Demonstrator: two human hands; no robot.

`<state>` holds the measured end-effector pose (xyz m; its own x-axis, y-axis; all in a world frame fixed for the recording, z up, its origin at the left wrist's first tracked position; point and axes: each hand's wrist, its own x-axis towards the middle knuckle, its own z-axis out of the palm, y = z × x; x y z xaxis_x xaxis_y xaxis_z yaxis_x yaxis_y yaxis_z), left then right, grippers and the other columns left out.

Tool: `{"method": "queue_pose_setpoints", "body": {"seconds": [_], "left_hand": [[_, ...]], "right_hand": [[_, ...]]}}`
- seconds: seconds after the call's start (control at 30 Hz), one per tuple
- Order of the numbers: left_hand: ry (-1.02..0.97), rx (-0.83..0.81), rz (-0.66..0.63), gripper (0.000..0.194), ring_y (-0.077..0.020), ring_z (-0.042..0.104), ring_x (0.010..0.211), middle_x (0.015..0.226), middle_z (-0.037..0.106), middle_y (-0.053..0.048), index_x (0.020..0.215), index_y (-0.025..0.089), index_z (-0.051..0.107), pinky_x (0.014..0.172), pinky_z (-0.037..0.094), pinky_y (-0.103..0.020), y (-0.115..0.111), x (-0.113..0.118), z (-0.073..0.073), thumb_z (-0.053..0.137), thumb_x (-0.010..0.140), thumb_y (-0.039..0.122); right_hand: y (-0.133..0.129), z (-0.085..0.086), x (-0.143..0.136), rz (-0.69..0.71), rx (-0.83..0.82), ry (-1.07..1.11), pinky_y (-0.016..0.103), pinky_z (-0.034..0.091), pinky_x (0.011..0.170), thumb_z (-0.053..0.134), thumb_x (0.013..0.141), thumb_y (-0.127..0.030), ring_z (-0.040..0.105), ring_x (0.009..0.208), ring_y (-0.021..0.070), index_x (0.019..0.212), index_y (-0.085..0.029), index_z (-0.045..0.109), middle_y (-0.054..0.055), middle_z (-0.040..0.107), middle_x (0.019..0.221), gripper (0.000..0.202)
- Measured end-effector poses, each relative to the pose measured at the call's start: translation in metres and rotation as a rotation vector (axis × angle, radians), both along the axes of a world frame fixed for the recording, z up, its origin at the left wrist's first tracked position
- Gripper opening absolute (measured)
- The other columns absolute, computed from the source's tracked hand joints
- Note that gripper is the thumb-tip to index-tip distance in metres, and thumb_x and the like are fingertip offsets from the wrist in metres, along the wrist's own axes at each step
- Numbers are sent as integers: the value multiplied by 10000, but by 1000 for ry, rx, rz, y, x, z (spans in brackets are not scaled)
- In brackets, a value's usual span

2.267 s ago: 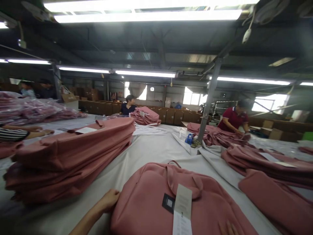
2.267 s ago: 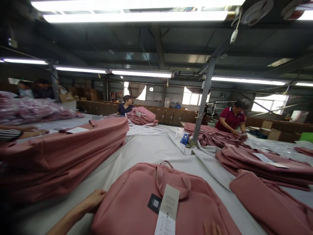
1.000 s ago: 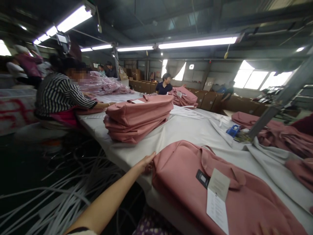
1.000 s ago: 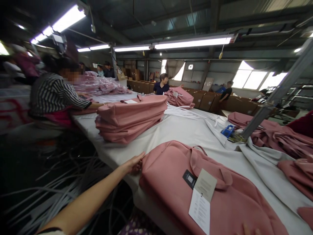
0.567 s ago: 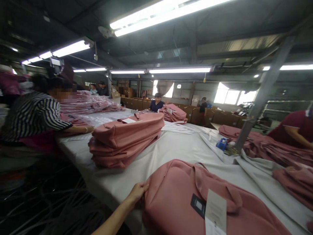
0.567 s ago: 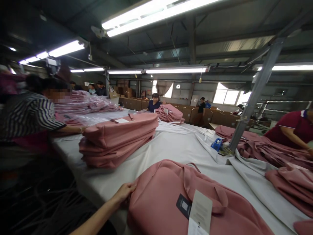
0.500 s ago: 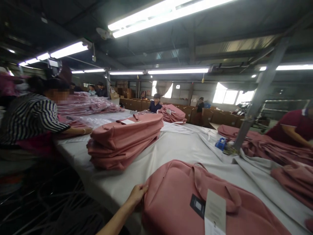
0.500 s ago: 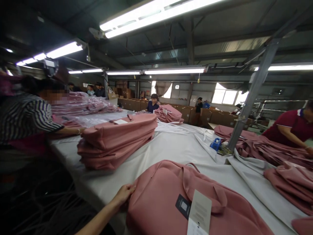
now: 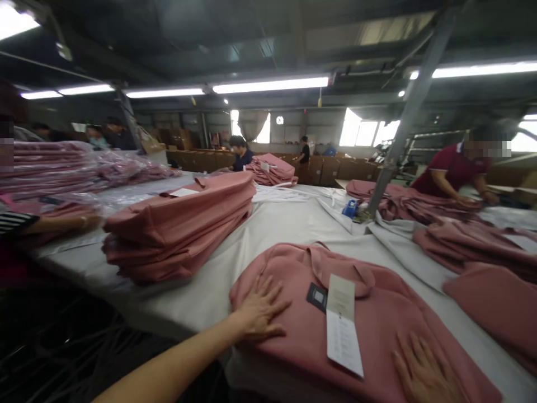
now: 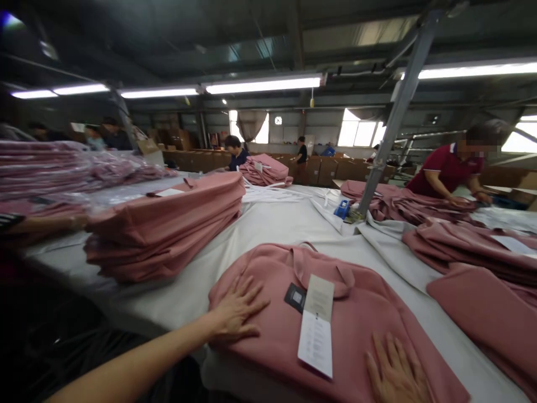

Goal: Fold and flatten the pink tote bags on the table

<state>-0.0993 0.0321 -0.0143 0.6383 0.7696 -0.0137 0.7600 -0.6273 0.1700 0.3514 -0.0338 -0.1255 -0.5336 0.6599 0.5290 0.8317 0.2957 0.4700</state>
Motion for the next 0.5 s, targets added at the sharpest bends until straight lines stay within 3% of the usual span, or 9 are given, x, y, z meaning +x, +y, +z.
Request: {"method": "queue_pose_setpoints", "body": {"seconds": [0.1, 0.17, 0.23, 0.37, 0.5], "left_hand": [[65, -29, 36, 710, -418, 22, 1424, 1575, 147, -77, 1458, 406, 246, 1080, 2, -705, -2, -10, -36, 402, 845, 729], [81, -24, 34, 703, -413, 5, 1426, 1577, 137, -72, 1459, 413, 235, 1086, -11, -690, 0, -13, -45, 410, 850, 717], [96, -23, 23, 702, -414, -2, 1425, 1576, 137, -75, 1462, 413, 227, 1087, -15, -682, 4, -13, -45, 400, 853, 717], [124, -58, 8, 699, -426, 28, 1420, 1571, 148, -92, 1465, 411, 214, 1081, 11, -687, 9, -10, -37, 350, 860, 732], [161, -53, 3, 692, -434, 61, 1416, 1566, 169, -100, 1466, 400, 222, 1073, 39, -696, 10, -10, -41, 346, 867, 722]], "right_hand": [[-12, 19, -20, -193, -180, -10, 610, 364, 941, 380, 800, -161, 467, 1219, 426, 1077, -178, 707, 153, 558, 1313, 429], [-13, 28, -29, -334, -280, 16, 597, 327, 995, 343, 856, -207, 435, 1261, 404, 1211, -132, 633, 181, 515, 1351, 465], [-10, 34, -28, -432, -365, 31, 573, 310, 1028, 340, 900, -316, 425, 1274, 394, 1307, -67, 542, 228, 490, 1357, 518], [-3, 41, -6, -359, -515, 26, 607, 263, 1046, 384, 883, -608, 410, 1281, 403, 1381, -130, 467, 226, 464, 1382, 695], [-3, 42, 12, -272, -581, 46, 609, 233, 1062, 388, 868, -666, 344, 1331, 388, 1427, -167, 394, 209, 399, 1439, 750]]}}
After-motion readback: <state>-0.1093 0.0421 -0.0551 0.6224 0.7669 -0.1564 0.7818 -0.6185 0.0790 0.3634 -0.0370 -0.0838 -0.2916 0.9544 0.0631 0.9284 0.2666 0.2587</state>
